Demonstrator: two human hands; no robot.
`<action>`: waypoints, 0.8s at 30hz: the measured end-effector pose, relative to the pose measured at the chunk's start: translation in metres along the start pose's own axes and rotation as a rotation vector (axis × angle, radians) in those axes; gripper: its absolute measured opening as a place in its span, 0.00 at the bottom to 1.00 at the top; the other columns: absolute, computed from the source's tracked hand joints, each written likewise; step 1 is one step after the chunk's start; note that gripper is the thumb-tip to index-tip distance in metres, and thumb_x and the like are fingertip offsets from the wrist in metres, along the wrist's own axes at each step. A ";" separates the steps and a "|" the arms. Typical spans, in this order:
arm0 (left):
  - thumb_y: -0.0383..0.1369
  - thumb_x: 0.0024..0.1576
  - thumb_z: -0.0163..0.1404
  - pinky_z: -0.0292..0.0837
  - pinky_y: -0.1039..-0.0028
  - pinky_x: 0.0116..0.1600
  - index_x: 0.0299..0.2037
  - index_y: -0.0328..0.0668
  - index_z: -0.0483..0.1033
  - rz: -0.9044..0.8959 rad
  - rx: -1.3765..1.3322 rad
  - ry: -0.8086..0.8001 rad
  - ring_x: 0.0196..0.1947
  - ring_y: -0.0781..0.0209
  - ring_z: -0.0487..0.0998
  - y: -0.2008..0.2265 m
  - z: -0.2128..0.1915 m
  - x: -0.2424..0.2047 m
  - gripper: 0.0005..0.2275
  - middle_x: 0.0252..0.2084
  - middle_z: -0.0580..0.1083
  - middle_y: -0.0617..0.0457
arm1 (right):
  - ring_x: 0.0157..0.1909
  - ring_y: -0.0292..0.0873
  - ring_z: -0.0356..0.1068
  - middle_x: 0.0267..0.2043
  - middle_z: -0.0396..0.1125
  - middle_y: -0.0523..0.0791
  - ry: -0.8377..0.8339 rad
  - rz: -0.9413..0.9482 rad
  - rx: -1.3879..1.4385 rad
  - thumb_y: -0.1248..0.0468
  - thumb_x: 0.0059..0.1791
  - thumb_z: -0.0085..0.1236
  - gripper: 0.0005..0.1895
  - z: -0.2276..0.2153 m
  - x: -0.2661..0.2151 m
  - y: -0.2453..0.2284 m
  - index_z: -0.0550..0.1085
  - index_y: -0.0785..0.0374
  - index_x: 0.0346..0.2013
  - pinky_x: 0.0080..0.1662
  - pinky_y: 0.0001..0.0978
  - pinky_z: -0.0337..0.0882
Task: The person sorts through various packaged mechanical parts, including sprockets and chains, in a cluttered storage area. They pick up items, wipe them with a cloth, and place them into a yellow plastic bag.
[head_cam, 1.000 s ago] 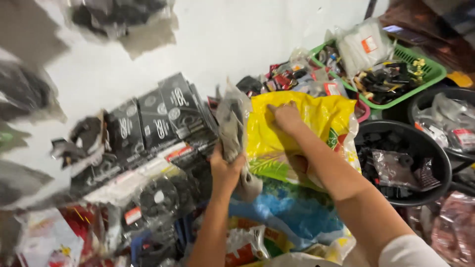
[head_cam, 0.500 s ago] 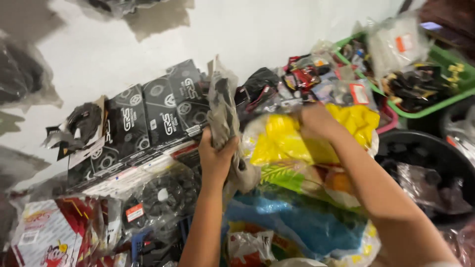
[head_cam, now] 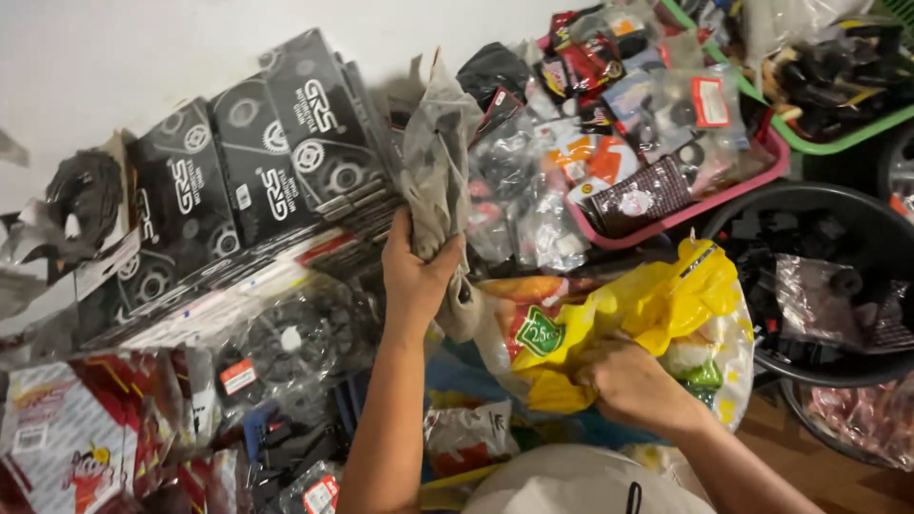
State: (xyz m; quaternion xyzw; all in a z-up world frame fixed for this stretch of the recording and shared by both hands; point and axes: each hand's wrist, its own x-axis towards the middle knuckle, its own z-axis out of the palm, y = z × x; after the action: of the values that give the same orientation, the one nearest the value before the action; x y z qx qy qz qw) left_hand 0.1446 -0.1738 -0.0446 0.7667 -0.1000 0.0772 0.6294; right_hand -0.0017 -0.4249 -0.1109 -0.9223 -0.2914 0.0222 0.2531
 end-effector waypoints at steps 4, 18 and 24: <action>0.25 0.50 0.57 0.76 0.72 0.43 0.53 0.34 0.71 0.012 0.041 0.039 0.36 0.58 0.80 -0.012 0.010 0.009 0.19 0.43 0.79 0.47 | 0.45 0.48 0.72 0.44 0.76 0.38 0.029 0.031 0.028 0.64 0.37 0.50 0.15 0.008 -0.014 -0.003 0.81 0.57 0.34 0.51 0.42 0.65; 0.35 0.52 0.60 0.71 0.52 0.46 0.59 0.34 0.68 0.120 0.568 0.011 0.42 0.34 0.76 -0.056 0.040 0.037 0.26 0.47 0.73 0.34 | 0.49 0.49 0.71 0.42 0.77 0.40 0.077 0.037 0.121 0.65 0.35 0.53 0.10 0.023 -0.030 0.002 0.79 0.59 0.28 0.57 0.45 0.63; 0.38 0.52 0.65 0.73 0.60 0.33 0.39 0.37 0.74 0.247 0.833 0.016 0.30 0.45 0.76 0.006 -0.009 -0.029 0.15 0.49 0.71 0.48 | 0.47 0.49 0.72 0.44 0.76 0.38 0.141 -0.001 0.022 0.70 0.31 0.54 0.19 0.003 -0.035 -0.011 0.80 0.59 0.34 0.61 0.48 0.62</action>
State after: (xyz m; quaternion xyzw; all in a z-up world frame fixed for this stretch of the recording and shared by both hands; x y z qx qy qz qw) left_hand 0.1150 -0.1640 -0.0447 0.9370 -0.1462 0.1916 0.2530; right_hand -0.0367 -0.4351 -0.1119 -0.9185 -0.2731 -0.0397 0.2831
